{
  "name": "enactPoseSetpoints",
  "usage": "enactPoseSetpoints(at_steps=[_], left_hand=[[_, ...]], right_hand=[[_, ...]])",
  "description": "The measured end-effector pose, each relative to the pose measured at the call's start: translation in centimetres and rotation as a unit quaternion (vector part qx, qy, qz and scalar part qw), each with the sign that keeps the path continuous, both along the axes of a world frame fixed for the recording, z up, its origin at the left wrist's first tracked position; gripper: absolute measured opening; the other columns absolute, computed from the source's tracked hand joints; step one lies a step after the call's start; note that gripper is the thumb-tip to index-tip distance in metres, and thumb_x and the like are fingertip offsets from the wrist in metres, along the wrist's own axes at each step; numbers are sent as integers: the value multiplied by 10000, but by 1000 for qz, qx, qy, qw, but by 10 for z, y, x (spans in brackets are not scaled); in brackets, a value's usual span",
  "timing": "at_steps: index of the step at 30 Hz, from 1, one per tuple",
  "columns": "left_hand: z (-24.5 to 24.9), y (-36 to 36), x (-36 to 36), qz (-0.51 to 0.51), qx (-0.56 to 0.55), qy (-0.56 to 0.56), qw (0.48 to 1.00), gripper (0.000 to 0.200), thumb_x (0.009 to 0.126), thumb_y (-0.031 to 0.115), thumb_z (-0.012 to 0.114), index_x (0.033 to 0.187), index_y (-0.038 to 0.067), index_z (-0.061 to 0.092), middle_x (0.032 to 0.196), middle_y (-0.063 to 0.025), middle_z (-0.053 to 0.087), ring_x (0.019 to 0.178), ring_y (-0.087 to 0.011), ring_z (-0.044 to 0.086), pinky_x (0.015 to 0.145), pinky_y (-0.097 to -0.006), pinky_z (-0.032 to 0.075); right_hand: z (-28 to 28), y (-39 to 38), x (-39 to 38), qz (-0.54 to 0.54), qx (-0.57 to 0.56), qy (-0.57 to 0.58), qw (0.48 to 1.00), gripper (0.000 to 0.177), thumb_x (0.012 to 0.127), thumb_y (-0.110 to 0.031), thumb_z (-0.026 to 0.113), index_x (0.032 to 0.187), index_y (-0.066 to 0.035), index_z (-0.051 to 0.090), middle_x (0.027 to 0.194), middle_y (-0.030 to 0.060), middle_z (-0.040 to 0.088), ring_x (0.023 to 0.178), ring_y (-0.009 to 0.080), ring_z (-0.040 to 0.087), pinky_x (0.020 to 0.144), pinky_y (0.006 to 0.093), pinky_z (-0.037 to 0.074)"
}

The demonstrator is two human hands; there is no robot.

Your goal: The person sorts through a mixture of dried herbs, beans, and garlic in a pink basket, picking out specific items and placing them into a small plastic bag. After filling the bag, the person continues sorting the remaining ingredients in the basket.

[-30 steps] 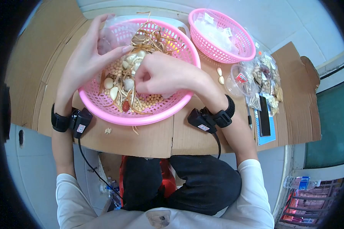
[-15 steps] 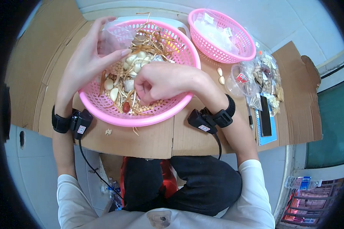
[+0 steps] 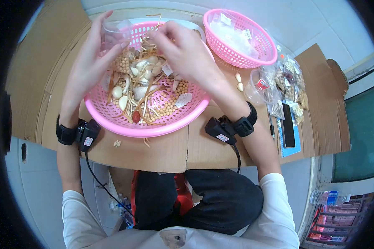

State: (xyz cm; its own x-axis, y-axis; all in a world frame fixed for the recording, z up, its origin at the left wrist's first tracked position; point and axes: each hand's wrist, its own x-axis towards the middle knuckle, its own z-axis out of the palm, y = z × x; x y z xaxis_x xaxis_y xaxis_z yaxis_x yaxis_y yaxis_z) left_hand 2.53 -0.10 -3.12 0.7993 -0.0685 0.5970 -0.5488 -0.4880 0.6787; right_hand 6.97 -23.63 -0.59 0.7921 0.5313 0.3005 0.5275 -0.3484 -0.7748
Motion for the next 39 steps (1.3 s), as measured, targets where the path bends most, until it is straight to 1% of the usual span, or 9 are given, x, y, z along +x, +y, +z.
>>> enactPoseSetpoints(at_steps=[5, 8, 15, 25, 27, 28, 30, 33, 39], left_hand=[[2, 1, -2, 6, 12, 24, 1000, 722, 991, 112, 709, 1591, 35, 316, 1211, -155, 675, 1113, -202, 677, 968, -355, 552], [7, 2, -6, -12, 52, 55, 997, 733, 963, 67, 704, 1590, 48, 326, 1252, -156, 666, 1155, -196, 664, 967, -352, 558], [13, -2, -11, -118, 64, 104, 985, 796, 889, -64, 677, 1594, 61, 327, 1360, -158, 611, 1214, -187, 646, 950, -308, 586], [12, -5, -11, -122, 85, 51, 988, 869, 871, 7, 761, 1612, 69, 312, 1333, -163, 643, 1209, -236, 652, 1021, -373, 539], [12, -5, -11, -118, 75, 28, 990, 806, 890, 240, 834, 1520, -5, 396, 1285, -244, 672, 1182, -332, 691, 1015, -438, 534], [16, -5, -12, -117, 80, 28, 990, 806, 890, 240, 834, 1520, -5, 396, 1285, -244, 672, 1182, -332, 691, 1015, -438, 534], [21, -4, -16, -142, 42, 140, 979, 734, 941, 294, 805, 1497, 2, 424, 1183, -186, 718, 1083, -250, 724, 942, -391, 565], [14, -2, -7, -171, 0, 141, 975, 556, 1014, 284, 730, 1424, -3, 487, 1086, -123, 742, 1005, -163, 726, 868, -328, 578], [26, 1, -7, -168, -73, 235, 955, 335, 1079, 198, 632, 1316, -24, 548, 1102, -103, 735, 1024, -128, 708, 833, -291, 574]], right_hand=[[0, -3, 0, -26, 191, -26, 981, 199, 1030, -180, 685, 1065, 14, 666, 813, 9, 680, 575, 24, 544, 494, 216, 412], [1, -5, 7, -14, 197, -63, 978, 192, 1040, -136, 675, 1181, -6, 657, 909, 6, 697, 572, 11, 521, 475, 185, 366], [7, -3, -11, 31, 151, -50, 987, 177, 1000, -114, 686, 1122, 11, 714, 830, 20, 712, 567, 22, 557, 489, 222, 430], [13, -4, -20, 119, 99, -44, 987, 220, 970, -56, 621, 1138, -6, 755, 889, 30, 740, 640, 52, 608, 561, 242, 484], [14, -6, -19, 133, 94, 8, 987, 191, 974, -110, 653, 1097, -22, 769, 875, 32, 732, 658, 69, 610, 573, 255, 483], [12, -5, -17, 134, 100, 6, 986, 191, 974, -110, 653, 1097, -22, 769, 875, 32, 732, 658, 69, 610, 573, 255, 483], [5, -1, -11, 162, 24, -187, 969, 187, 988, -178, 678, 1043, -31, 779, 834, 42, 716, 680, 90, 619, 603, 268, 486], [0, 0, -7, 121, 82, -93, 985, 207, 985, -221, 700, 1007, -31, 780, 808, 55, 701, 707, 113, 629, 648, 286, 499], [3, -4, -5, 75, 47, -87, 992, 189, 1040, -171, 664, 1070, -3, 746, 930, 6, 717, 826, 52, 650, 703, 219, 508]])
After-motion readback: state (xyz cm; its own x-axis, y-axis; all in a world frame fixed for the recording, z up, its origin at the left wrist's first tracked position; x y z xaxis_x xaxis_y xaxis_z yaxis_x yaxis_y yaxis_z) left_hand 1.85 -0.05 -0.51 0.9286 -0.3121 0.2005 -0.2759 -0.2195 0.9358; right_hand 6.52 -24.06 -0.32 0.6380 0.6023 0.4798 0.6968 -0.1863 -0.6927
